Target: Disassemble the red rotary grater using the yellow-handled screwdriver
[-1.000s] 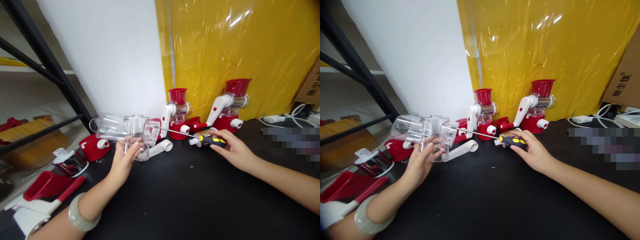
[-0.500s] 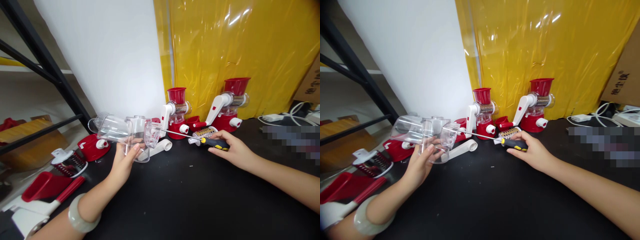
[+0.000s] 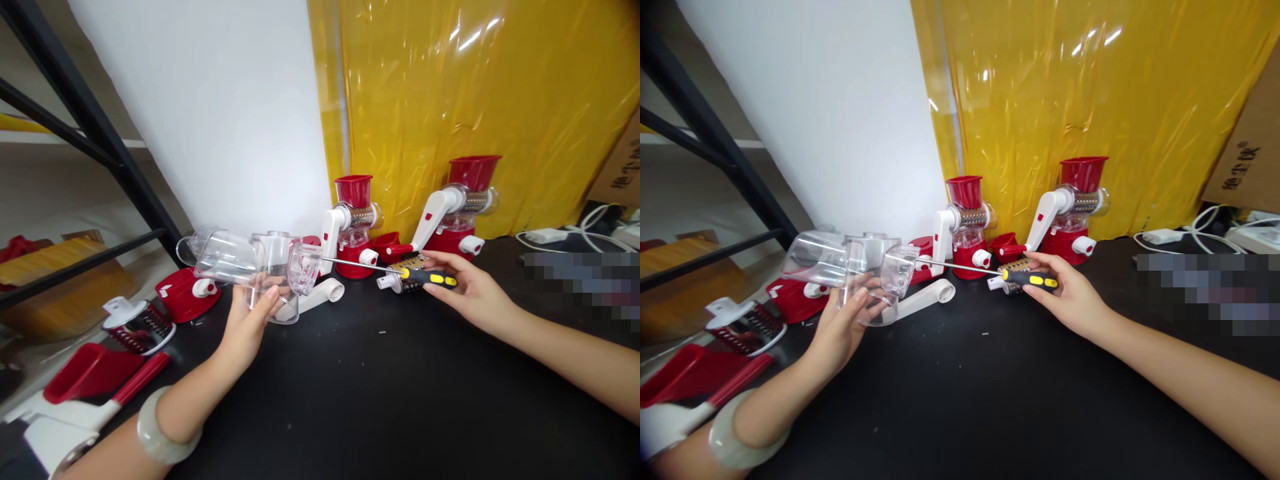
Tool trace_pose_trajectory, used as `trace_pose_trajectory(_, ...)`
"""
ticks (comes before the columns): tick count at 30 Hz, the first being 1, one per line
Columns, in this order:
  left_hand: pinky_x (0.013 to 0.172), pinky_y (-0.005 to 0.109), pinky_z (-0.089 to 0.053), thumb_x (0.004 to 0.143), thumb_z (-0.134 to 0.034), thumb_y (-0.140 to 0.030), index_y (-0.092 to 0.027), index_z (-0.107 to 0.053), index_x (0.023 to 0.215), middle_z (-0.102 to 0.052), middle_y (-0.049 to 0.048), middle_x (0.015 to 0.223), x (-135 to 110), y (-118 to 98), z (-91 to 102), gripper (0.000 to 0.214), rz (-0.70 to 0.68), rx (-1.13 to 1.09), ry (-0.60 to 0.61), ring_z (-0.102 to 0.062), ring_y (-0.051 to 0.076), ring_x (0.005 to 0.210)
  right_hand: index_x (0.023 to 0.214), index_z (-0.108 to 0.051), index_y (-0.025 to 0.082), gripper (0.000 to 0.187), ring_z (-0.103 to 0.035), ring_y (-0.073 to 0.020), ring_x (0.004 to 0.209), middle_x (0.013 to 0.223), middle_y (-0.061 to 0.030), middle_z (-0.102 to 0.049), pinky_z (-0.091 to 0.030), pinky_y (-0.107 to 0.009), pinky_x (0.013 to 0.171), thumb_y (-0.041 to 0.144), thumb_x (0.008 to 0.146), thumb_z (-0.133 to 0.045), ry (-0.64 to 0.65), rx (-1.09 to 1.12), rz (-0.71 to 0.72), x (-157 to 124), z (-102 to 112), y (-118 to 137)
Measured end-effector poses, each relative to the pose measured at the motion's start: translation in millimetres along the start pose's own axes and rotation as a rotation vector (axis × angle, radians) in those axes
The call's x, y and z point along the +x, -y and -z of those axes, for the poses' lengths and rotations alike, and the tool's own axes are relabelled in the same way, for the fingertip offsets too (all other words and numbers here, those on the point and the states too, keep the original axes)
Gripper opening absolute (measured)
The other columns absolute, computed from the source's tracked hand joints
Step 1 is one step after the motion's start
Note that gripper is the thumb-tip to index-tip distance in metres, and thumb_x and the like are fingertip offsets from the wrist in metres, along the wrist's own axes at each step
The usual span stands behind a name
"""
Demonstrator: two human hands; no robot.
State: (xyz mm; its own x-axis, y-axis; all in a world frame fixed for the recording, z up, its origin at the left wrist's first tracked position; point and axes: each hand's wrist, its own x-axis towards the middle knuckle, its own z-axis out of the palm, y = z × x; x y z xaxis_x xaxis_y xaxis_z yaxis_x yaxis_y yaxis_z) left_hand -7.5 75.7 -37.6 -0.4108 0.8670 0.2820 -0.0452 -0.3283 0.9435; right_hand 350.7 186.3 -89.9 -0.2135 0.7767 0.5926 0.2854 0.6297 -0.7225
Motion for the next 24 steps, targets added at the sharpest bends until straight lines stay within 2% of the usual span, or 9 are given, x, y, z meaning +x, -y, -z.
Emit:
trace_pose_trajectory(2, 0.081, 0.034, -0.06, 0.059, -0.091, -0.05, -0.024, -0.056, 0.108, -0.069, 0.0017, 0.104, 0.5, -0.7, -0.3, 0.066, 0.005, -0.011, -0.001, -0.072, 0.018, 0.09, 0.131, -0.063, 0.025, 0.056, -0.068, -0.0291, 0.115, 0.122, -0.0112, -0.07, -0.054, -0.049, 0.103, 0.052, 0.082, -0.073, 0.007, -0.022, 0.013, 0.6, 0.0, 2.6)
trace_pose_trajectory(5, 0.084, 0.037, -0.06, 0.059, -0.091, -0.051, -0.024, -0.056, 0.106, -0.069, 0.0018, 0.103, 0.7, -2.4, -1.1, 0.065, 0.003, -0.015, -0.001, -0.071, 0.018, 0.09, 0.109, -0.073, 0.025, 0.04, -0.067, -0.0312, 0.118, 0.12, -0.0104, -0.072, -0.049, -0.052, 0.109, 0.053, 0.081, -0.074, 0.009, -0.096, 0.079, 1.3, 0.7, 9.7)
trace_pose_trajectory(8, 0.086, 0.04, -0.06, 0.061, -0.09, -0.051, -0.024, -0.056, 0.106, -0.069, 0.0021, 0.104, -0.6, -3.0, -1.9, 0.063, 0.006, -0.014, 0.009, -0.071, 0.02, 0.09, 0.098, -0.071, 0.023, 0.04, -0.075, -0.0282, 0.091, 0.105, -0.009, -0.076, -0.062, -0.047, 0.088, 0.058, 0.079, -0.074, 0.017, -0.121, 0.024, 0.4, 1.1, 13.0)
trace_pose_trajectory(10, 0.085, 0.04, -0.06, 0.061, -0.09, -0.051, -0.024, -0.056, 0.107, -0.07, 0.0022, 0.104, -2.0, -2.4, -2.3, 0.064, 0.009, -0.015, 0.017, -0.071, 0.02, 0.091, 0.095, -0.067, 0.023, 0.042, -0.074, -0.025, 0.076, 0.098, -0.0076, -0.076, -0.064, -0.042, 0.074, 0.061, 0.078, -0.074, 0.033, -0.15, -0.01, -0.7, 1.5, 12.6)
trace_pose_trajectory(11, 0.084, 0.04, -0.06, 0.061, -0.091, -0.051, -0.024, -0.056, 0.108, -0.07, 0.0023, 0.104, -2.6, -2.0, -2.3, 0.064, 0.012, -0.017, 0.022, -0.071, 0.02, 0.091, 0.094, -0.066, 0.023, 0.042, -0.073, -0.0247, 0.076, 0.096, -0.0071, -0.075, -0.063, -0.041, 0.073, 0.061, 0.078, -0.074, 0.036, -0.17, -0.004, -1.3, 2.0, 12.3)
trace_pose_trajectory(14, 0.082, 0.037, -0.06, 0.061, -0.091, -0.051, -0.024, -0.056, 0.109, -0.07, 0.0022, 0.104, -3.3, -0.8, -1.9, 0.066, 0.019, -0.033, 0.03, -0.071, 0.02, 0.091, 0.096, -0.065, 0.024, 0.04, -0.072, -0.0261, 0.087, 0.096, -0.0065, -0.074, -0.06, -0.04, 0.081, 0.059, 0.079, -0.074, 0.048, -0.213, 0.046, -2.3, 4.0, 12.9)
trace_pose_trajectory(18, 0.08, 0.034, -0.06, 0.06, -0.092, -0.051, -0.023, -0.056, 0.108, -0.069, 0.0013, 0.103, -2.2, -1.0, -0.7, 0.067, 0.024, -0.06, 0.02, -0.071, 0.018, 0.091, 0.111, -0.066, 0.025, 0.036, -0.071, -0.0233, 0.084, 0.104, -0.0075, -0.073, -0.059, -0.04, 0.082, 0.055, 0.096, -0.052, 0.139, -0.152, 0.043, -2.2, 6.8, 15.9)
trace_pose_trajectory(20, 0.081, 0.033, -0.06, 0.06, -0.092, -0.051, -0.022, -0.056, 0.107, -0.069, 0.0007, 0.102, -1.5, -1.3, -0.1, 0.066, 0.021, -0.072, 0.017, -0.071, 0.018, 0.091, 0.114, -0.068, 0.026, 0.036, -0.071, -0.0237, 0.09, 0.107, -0.0076, -0.073, -0.058, -0.041, 0.087, 0.051, 0.1, -0.046, 0.151, -0.133, 0.065, -1.7, 7.0, 15.5)
trace_pose_trajectory(24, 0.082, 0.032, -0.06, 0.06, -0.092, -0.05, -0.022, -0.056, 0.108, -0.069, 0.0002, 0.103, -0.7, -0.5, 0.5, 0.066, 0.025, -0.076, 0.017, -0.071, 0.016, 0.089, 0.111, -0.07, 0.028, 0.027, -0.067, -0.0266, 0.105, 0.109, -0.0079, -0.069, -0.055, -0.043, 0.095, 0.047, 0.095, -0.058, 0.054, -0.124, 0.128, 0.0, 4.9, 10.9)
